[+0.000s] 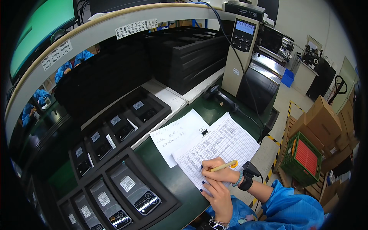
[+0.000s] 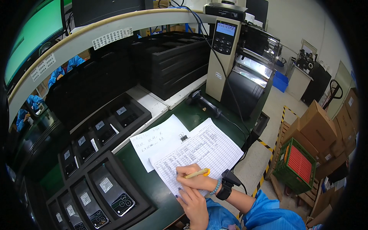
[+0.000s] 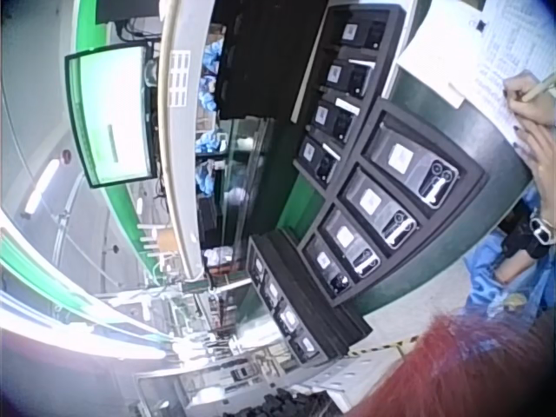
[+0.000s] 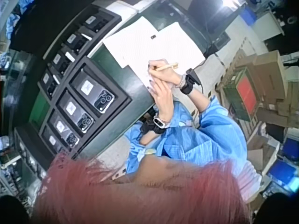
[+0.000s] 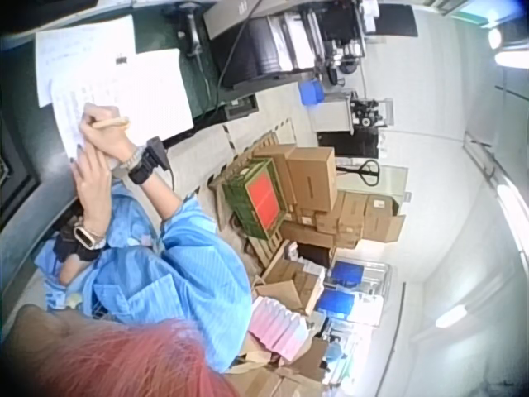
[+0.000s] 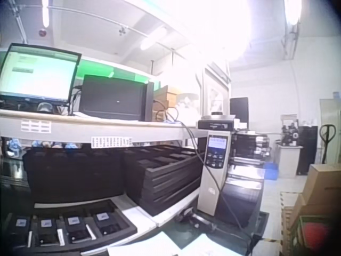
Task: The recorder is scanning mobile devices, checking documents, and logging information on a datasheet at a production workstation.
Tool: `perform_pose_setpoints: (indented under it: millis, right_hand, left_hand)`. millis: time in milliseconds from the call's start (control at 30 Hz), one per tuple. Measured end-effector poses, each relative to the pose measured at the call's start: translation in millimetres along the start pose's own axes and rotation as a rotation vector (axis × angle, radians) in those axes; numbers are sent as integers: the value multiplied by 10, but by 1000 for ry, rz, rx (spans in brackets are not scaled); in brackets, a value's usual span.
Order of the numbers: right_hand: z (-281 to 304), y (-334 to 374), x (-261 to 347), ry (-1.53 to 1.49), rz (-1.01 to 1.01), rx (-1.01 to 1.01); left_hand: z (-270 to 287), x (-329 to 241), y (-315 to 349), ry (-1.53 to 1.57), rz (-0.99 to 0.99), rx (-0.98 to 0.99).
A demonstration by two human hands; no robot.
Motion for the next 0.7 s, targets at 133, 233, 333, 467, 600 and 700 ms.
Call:
perform_pose_setpoints:
  millis: [133,233,333,467,600,700]
  right_hand:
    - [-2,0,9,2,4,-4]
    - [-6,1,3,13,0,0]
    - [-3,-5,26,7,8,-9]
    - [0,1,14,23,4,16]
    - [16,-12,43,14,3,-10]
    - [12,-3,27,23,2,-10]
  left_hand:
    - [-14,-5,7,-1,-6,2]
    - [-14,0,8,5,-7,4]
    - [0,4,4,9,-8,5]
    - [-5,0,7,9,-6,-7]
    - [-5,3,3,5,-2,-19]
    - [-6,2,7,5,-1,-15]
Point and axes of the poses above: each hand's wrist, its own y-axis away from the middle knuckle, its own z-axis out of the back of the hand, x = y × z, the point moved 4 cm from there along -y, towards the middle knuckle, and after that the axes turned 6 degrees about z, right-handed, at the moved point
